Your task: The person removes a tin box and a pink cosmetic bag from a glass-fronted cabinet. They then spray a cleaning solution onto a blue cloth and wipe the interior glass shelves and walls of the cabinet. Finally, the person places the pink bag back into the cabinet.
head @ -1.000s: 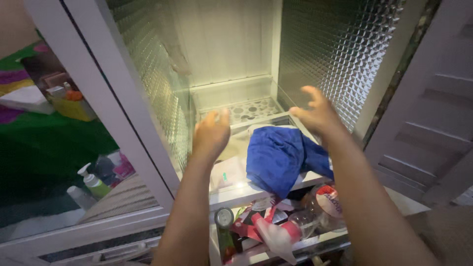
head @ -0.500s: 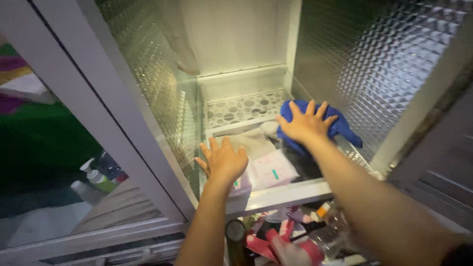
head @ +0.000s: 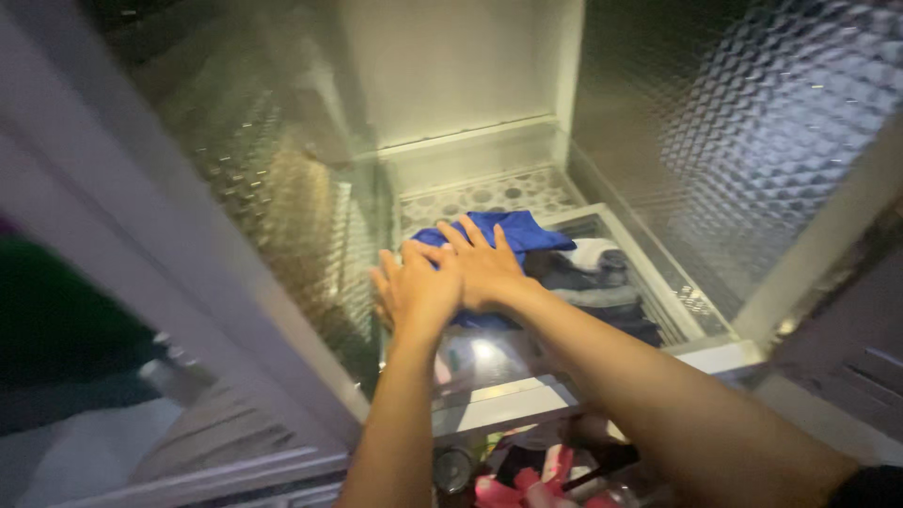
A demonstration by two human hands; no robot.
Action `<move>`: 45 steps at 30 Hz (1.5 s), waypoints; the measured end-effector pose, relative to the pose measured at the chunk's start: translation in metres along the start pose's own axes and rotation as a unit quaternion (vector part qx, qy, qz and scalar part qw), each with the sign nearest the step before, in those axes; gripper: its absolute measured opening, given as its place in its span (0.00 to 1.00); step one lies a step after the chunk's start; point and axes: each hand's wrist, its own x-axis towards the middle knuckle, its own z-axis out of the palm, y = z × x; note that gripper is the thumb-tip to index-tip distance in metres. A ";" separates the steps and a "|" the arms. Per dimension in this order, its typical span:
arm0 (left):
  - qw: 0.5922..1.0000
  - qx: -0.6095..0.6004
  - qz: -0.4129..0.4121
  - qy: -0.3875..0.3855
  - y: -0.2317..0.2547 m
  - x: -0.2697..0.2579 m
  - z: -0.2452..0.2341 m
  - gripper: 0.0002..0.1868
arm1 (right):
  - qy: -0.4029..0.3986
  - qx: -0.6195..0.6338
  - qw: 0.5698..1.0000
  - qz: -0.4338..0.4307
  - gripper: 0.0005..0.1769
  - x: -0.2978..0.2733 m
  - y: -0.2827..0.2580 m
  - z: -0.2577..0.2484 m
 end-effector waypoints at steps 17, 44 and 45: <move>0.998 -0.016 -0.059 -0.015 0.010 0.009 -0.004 0.40 | 0.002 0.026 0.995 0.095 0.41 0.063 0.015 -0.010; 0.994 0.076 -0.021 -0.074 0.025 0.014 -0.007 0.41 | 0.155 0.075 0.969 0.179 0.31 0.227 0.321 0.026; 0.993 0.080 -0.027 -0.080 0.026 0.014 -0.008 0.42 | 0.127 0.063 0.970 0.195 0.34 0.233 0.316 0.023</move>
